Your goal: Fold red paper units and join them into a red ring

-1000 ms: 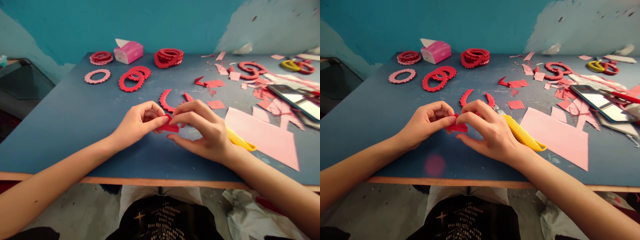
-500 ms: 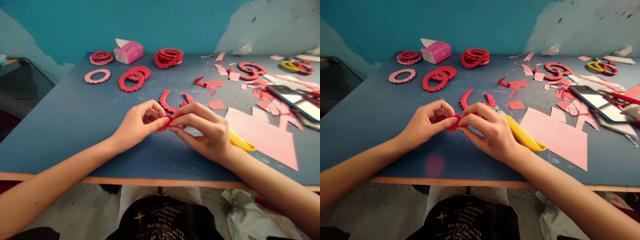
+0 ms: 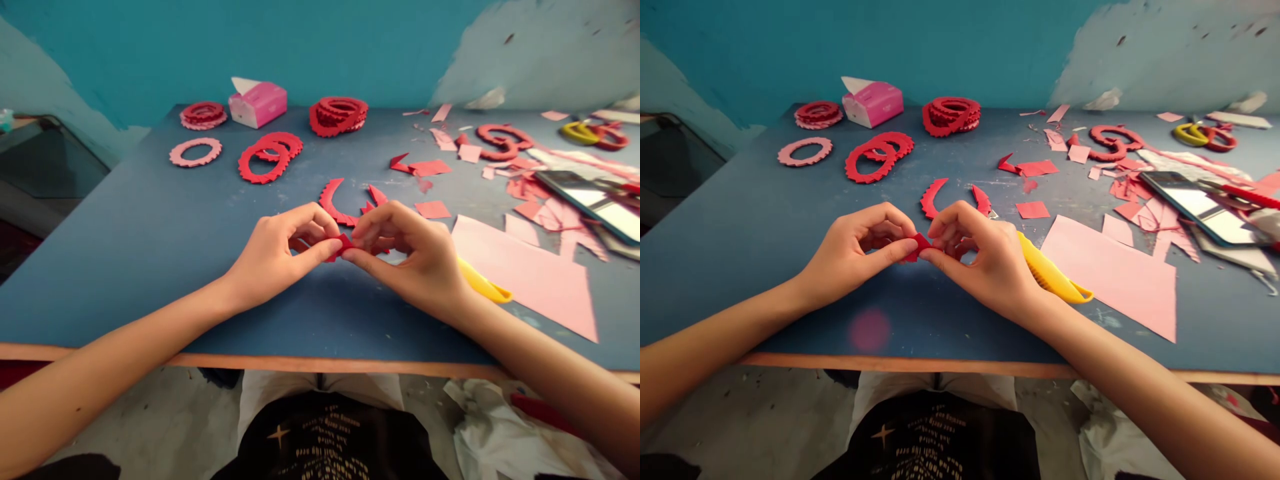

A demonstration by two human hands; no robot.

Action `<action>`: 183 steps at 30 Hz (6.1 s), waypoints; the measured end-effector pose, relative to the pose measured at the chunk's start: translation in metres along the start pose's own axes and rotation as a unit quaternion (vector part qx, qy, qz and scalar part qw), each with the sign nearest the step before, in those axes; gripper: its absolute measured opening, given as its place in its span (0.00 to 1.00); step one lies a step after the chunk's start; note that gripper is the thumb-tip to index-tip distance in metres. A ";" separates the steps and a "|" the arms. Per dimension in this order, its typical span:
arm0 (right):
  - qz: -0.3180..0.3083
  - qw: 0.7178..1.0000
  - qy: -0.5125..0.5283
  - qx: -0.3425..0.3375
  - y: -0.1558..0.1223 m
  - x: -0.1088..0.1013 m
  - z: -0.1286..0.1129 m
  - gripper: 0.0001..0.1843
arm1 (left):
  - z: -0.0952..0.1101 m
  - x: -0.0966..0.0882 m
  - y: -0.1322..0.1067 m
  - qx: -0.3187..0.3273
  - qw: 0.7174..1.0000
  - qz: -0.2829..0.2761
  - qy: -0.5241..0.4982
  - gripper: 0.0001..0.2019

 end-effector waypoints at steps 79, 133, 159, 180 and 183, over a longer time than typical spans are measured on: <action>0.024 0.994 -0.068 -0.081 -0.001 -0.003 -0.011 0.01 | 0.002 -0.004 0.000 0.035 0.998 0.055 0.016 0.04; -0.112 0.994 -0.001 0.005 0.003 0.003 -0.003 0.08 | -0.003 0.002 -0.002 0.005 1.000 -0.009 0.023 0.05; -0.091 0.990 0.080 0.075 0.004 -0.002 0.000 0.13 | 0.014 -0.005 -0.006 0.118 0.986 0.018 0.113 0.01; -0.129 0.991 -0.019 -0.041 0.003 0.005 -0.009 0.10 | 0.003 -0.001 -0.003 0.017 0.998 -0.005 0.053 0.06; -0.129 0.991 -0.024 -0.037 0.003 0.007 -0.009 0.09 | 0.004 0.000 -0.003 0.020 0.998 -0.016 0.057 0.03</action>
Point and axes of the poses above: each hand's wrist, its own y-axis towards the middle knuckle, its own x-axis out of the palm, z = x × y, the point moved 5 cm from there along y, towards the middle knuckle, and after that the axes turned 1 degree about -z, right-handed, at the moved point
